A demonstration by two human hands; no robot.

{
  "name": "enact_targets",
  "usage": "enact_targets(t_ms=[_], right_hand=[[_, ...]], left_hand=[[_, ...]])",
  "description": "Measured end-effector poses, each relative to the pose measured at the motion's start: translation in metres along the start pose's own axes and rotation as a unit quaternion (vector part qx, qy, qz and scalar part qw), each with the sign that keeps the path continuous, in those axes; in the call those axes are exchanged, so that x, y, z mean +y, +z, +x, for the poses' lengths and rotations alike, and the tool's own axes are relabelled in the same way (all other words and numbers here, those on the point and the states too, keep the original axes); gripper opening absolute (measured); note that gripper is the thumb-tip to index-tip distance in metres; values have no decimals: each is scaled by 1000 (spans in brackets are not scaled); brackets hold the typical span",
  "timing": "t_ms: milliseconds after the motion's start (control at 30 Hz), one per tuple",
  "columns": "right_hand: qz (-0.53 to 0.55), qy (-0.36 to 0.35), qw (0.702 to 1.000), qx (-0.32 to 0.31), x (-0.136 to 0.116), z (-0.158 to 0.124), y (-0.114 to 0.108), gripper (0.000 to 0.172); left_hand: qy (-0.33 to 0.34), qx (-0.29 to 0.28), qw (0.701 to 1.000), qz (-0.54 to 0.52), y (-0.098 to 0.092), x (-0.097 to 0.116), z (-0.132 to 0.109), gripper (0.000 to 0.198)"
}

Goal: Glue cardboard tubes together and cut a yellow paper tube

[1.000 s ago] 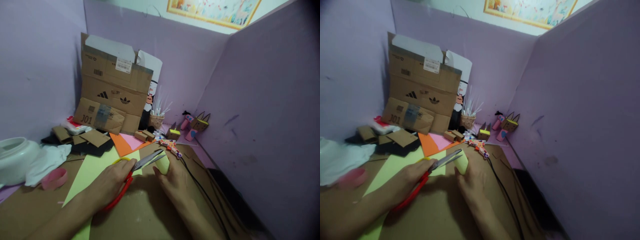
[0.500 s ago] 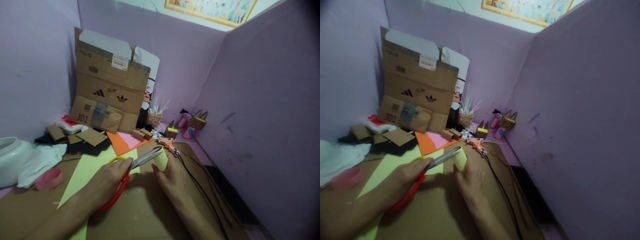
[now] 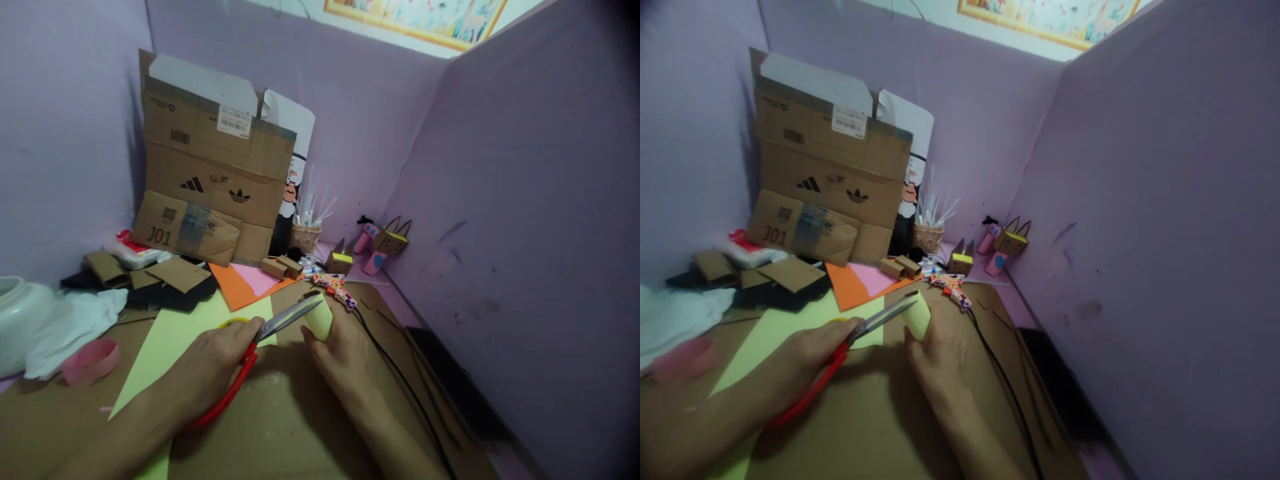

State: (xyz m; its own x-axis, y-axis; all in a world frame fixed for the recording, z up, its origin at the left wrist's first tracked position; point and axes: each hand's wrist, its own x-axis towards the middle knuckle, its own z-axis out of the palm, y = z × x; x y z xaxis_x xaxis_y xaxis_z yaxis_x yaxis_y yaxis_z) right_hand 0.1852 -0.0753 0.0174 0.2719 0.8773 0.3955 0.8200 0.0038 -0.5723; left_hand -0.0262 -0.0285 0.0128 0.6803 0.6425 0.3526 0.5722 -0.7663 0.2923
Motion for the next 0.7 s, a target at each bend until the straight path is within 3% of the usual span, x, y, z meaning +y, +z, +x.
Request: enact_targets(t_ms=[533, 700], right_hand=[[12, 8, 1000, 0, 0, -1, 2, 45], [169, 10, 984, -54, -3, 7, -7, 52]], left_hand=[[-15, 0, 1000, 20, 1, 0, 0, 33], [-7, 1, 1000, -20, -4, -3, 1, 33]])
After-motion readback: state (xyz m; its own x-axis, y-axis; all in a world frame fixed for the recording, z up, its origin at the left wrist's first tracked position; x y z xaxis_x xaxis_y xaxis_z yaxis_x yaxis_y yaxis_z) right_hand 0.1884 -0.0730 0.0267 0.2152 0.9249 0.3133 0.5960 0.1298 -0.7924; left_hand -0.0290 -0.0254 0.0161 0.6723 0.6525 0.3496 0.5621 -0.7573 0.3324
